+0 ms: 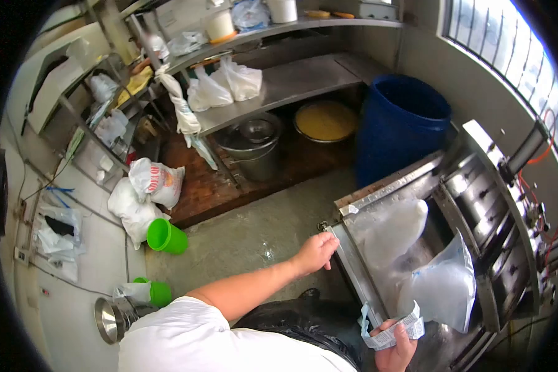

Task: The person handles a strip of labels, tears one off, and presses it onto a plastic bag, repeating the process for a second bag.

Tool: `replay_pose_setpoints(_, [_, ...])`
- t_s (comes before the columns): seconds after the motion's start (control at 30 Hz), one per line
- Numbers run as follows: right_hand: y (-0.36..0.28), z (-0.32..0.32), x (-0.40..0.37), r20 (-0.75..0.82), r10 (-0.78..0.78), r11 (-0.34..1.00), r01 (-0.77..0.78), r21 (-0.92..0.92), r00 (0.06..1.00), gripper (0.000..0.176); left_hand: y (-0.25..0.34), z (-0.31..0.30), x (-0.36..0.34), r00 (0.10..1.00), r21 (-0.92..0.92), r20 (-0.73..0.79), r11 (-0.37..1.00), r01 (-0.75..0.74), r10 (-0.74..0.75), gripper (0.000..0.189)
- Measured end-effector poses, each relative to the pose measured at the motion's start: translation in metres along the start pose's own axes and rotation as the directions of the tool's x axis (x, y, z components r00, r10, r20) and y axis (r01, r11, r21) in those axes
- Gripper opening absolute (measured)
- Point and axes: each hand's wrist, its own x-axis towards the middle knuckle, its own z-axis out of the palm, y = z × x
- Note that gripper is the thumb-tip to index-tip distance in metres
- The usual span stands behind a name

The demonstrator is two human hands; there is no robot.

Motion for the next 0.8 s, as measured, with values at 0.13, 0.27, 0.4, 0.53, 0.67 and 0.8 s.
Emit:
replay_pose_setpoints(0.13, [0.001,-0.010,-0.017,0.030,-0.002,0.997,-0.001,0.073,1.000,0.024,-0.005,0.010,0.012,0.997,0.019,0.066,0.999,0.040,-0.041,0.039])
replay_pose_setpoints(0.27, [-0.002,-0.024,-0.032,-0.009,-0.050,0.989,0.051,0.138,0.999,0.031,-0.002,0.027,0.021,0.983,0.085,0.142,0.990,0.109,-0.120,0.035])
replay_pose_setpoints(0.4, [-0.006,-0.017,-0.040,-0.030,-0.075,0.978,0.080,0.194,0.997,0.034,-0.018,0.038,0.036,0.954,-0.012,0.263,0.988,0.156,-0.147,0.016])
replay_pose_setpoints(0.53, [-0.004,-0.025,-0.045,-0.016,-0.055,0.975,0.057,0.216,0.998,0.038,-0.023,0.045,0.043,0.935,-0.028,0.296,0.977,0.211,-0.193,0.011])
replay_pose_setpoints(0.67, [-0.008,-0.019,-0.050,-0.017,-0.096,0.978,0.097,0.186,0.995,0.035,-0.041,0.038,0.048,0.915,0.039,0.316,0.967,0.253,-0.252,0.020])
replay_pose_setpoints(0.8, [-0.012,-0.021,-0.053,0.007,-0.108,0.984,0.106,0.141,0.994,0.032,-0.061,0.029,0.049,0.912,0.267,0.261,0.932,0.246,-0.316,0.025])
